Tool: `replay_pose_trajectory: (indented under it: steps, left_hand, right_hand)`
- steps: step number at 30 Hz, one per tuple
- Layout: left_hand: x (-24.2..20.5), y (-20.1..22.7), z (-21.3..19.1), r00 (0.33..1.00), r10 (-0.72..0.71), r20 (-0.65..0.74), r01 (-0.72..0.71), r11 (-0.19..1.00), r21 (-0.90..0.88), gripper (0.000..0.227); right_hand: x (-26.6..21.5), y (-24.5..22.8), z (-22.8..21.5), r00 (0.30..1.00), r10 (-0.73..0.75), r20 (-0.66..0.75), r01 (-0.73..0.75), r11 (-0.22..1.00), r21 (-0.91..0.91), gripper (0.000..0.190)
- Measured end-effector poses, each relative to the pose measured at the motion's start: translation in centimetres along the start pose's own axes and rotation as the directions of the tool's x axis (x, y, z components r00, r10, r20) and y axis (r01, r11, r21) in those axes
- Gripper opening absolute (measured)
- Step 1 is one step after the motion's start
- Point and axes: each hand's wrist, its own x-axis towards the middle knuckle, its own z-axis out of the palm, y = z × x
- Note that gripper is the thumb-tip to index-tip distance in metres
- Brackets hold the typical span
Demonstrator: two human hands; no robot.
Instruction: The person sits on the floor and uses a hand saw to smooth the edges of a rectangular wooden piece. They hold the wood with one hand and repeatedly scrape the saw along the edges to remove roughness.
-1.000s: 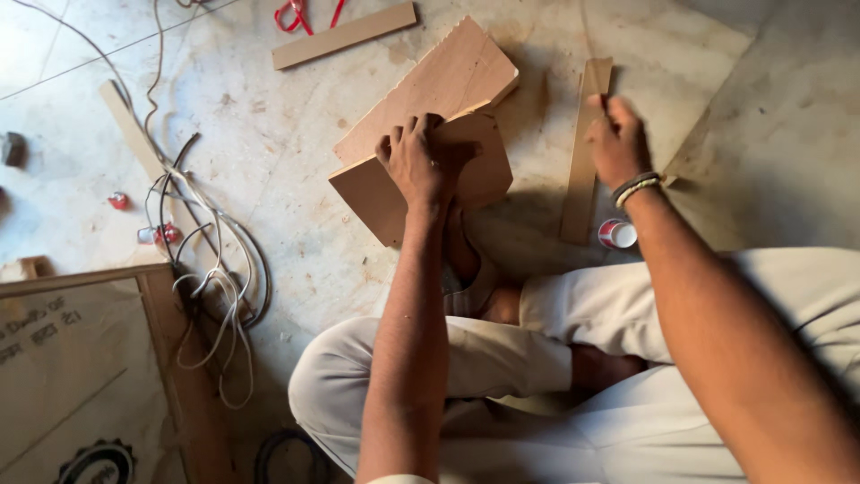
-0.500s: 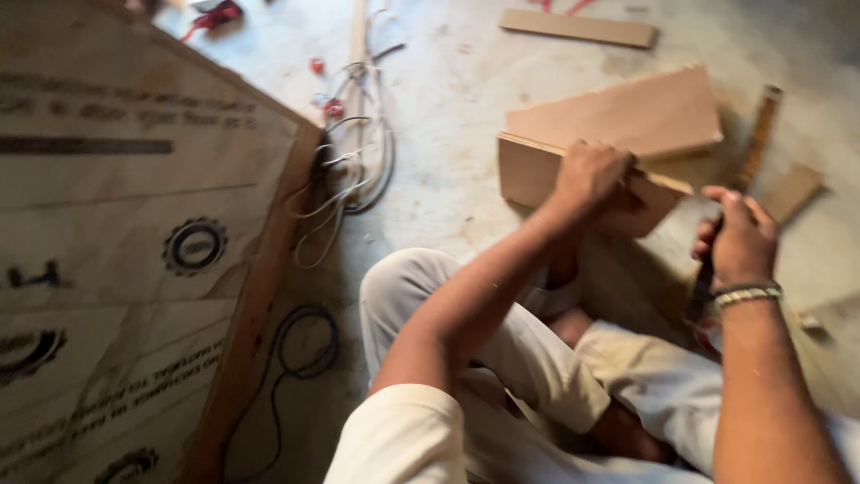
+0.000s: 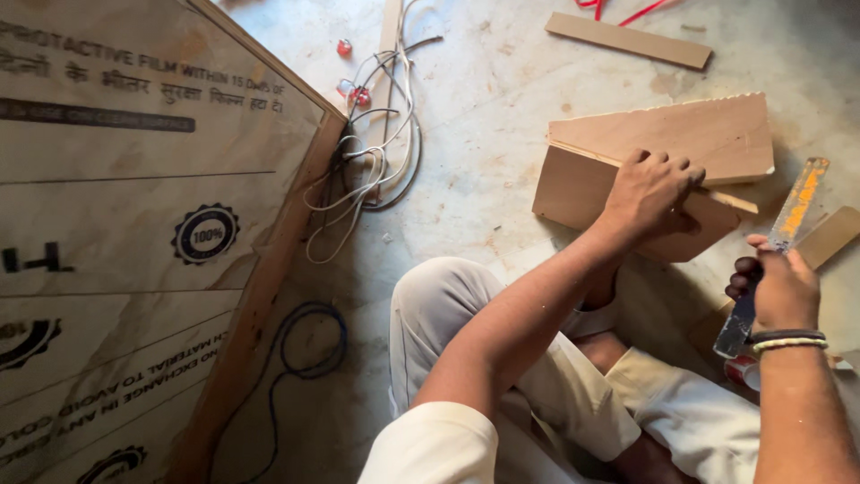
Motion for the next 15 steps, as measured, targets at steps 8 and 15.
replay_pose_trajectory:
  steps: [8,15]
  left_hand:
    - [1.1,-1.9,1.9,0.98,-0.047,0.193,0.065,0.994,-0.088,0.046]
    - [2.1,0.0,-1.7,0.959,-0.091,0.27,0.1,0.995,-0.02,0.048]
  right_hand:
    - [-0.8,-0.2,-1.7,0.933,0.217,0.286,-0.313,0.881,0.355,0.015]
    - [-4.5,-3.5,1.9,0.891,0.23,0.391,-0.411,0.773,0.483,0.012]
